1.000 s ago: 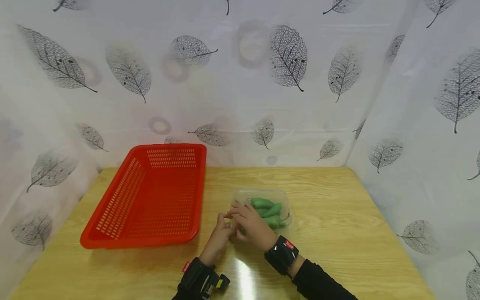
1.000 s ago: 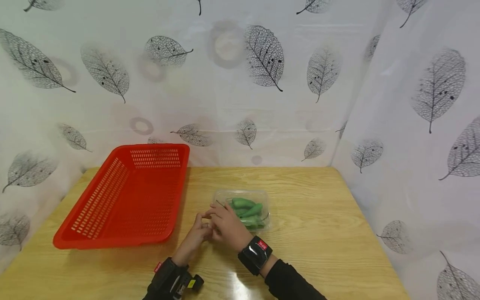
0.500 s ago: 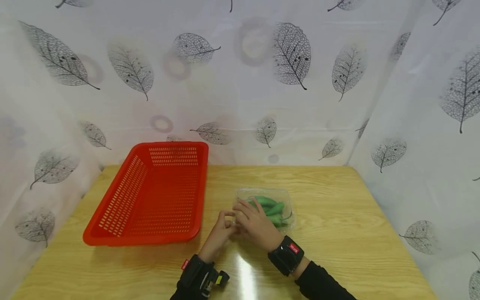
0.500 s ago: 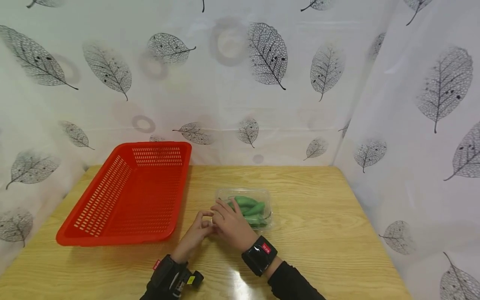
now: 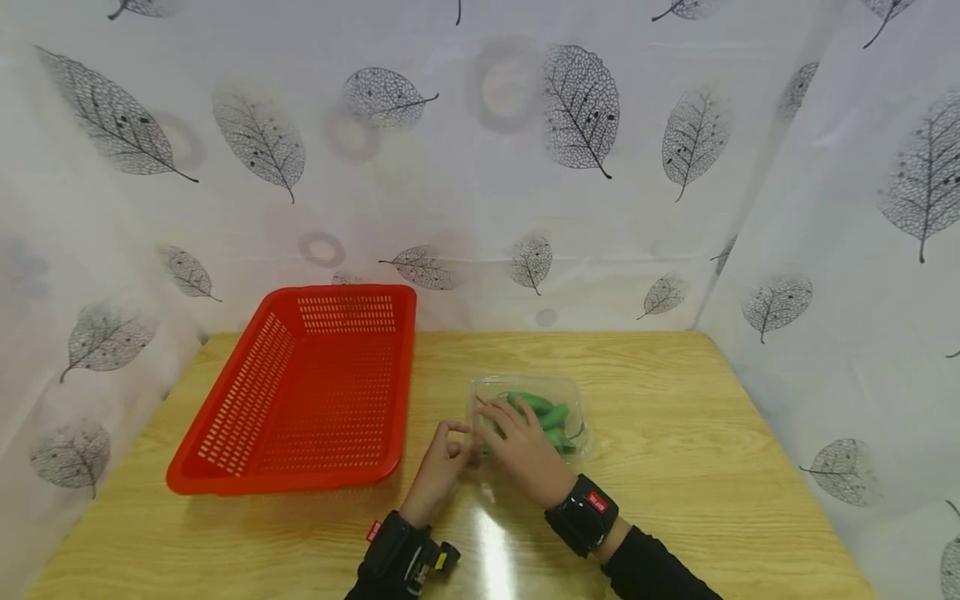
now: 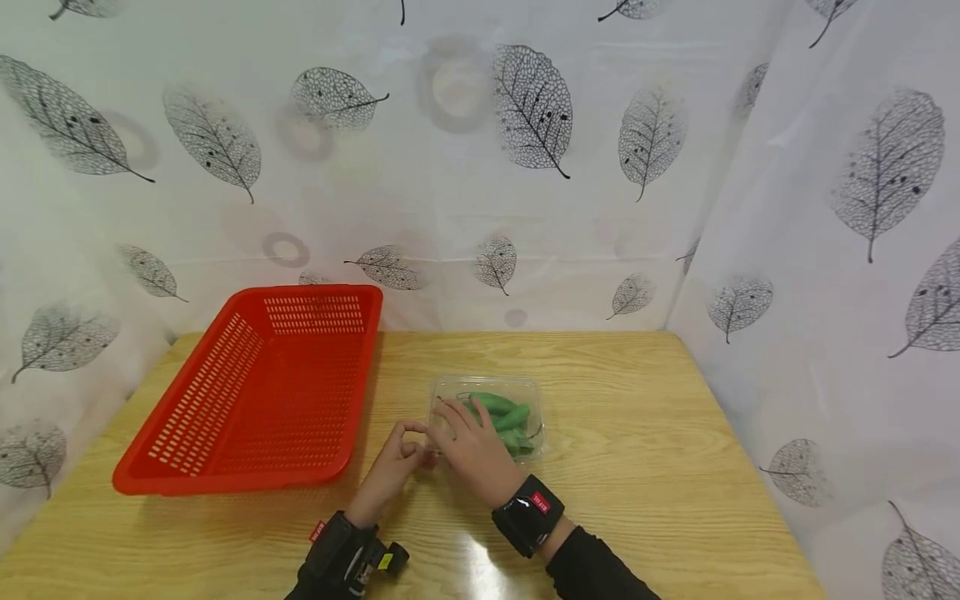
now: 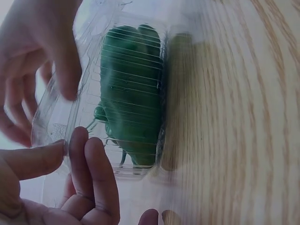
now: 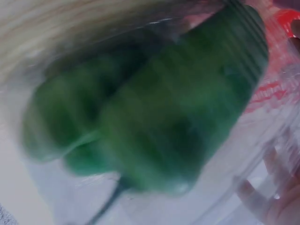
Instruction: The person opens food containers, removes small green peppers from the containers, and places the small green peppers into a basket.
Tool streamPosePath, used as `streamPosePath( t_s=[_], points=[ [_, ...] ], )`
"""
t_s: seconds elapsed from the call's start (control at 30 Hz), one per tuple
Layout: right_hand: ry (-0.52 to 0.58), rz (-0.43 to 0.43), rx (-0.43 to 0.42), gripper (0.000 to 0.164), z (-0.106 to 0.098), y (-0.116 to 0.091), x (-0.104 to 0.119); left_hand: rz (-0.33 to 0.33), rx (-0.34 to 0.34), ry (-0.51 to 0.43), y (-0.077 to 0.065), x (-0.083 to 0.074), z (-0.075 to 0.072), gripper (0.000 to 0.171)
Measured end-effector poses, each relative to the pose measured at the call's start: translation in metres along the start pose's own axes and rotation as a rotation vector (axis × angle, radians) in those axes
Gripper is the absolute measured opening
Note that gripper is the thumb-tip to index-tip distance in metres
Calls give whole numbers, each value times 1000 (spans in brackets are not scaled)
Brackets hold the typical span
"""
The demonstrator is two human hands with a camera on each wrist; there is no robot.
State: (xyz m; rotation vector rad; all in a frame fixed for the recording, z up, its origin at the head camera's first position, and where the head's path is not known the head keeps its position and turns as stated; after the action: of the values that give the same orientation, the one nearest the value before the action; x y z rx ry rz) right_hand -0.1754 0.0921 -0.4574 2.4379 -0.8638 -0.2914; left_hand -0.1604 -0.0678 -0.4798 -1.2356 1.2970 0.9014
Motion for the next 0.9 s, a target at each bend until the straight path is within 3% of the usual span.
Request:
streamPosePath(
  t_s=[0.17, 0.37, 0.9],
  points=[
    [-48, 51, 33, 51, -4, -17, -12, 6, 3, -19, 0, 1, 3, 32],
    [-53, 53, -7, 49, -11, -31, -23, 1, 4, -12, -1, 0, 6, 30],
    [-128, 41, 17, 59, -25, -49, -36, 3, 10, 3, -1, 0, 6, 31]
  ],
)
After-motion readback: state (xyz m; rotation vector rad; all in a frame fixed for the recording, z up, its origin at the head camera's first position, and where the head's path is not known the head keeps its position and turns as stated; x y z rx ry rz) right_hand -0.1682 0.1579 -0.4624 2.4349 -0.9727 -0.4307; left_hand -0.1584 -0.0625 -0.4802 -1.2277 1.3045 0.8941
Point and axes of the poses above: each hand's wrist, its own y-axis towards the middle knuckle, its own z-axis out of the palm, x = y × z, the point moved 1 cm from there along y, towards the middle knuckle, and after that the axes turned 4 degrees about y, right-handed, at the moved point
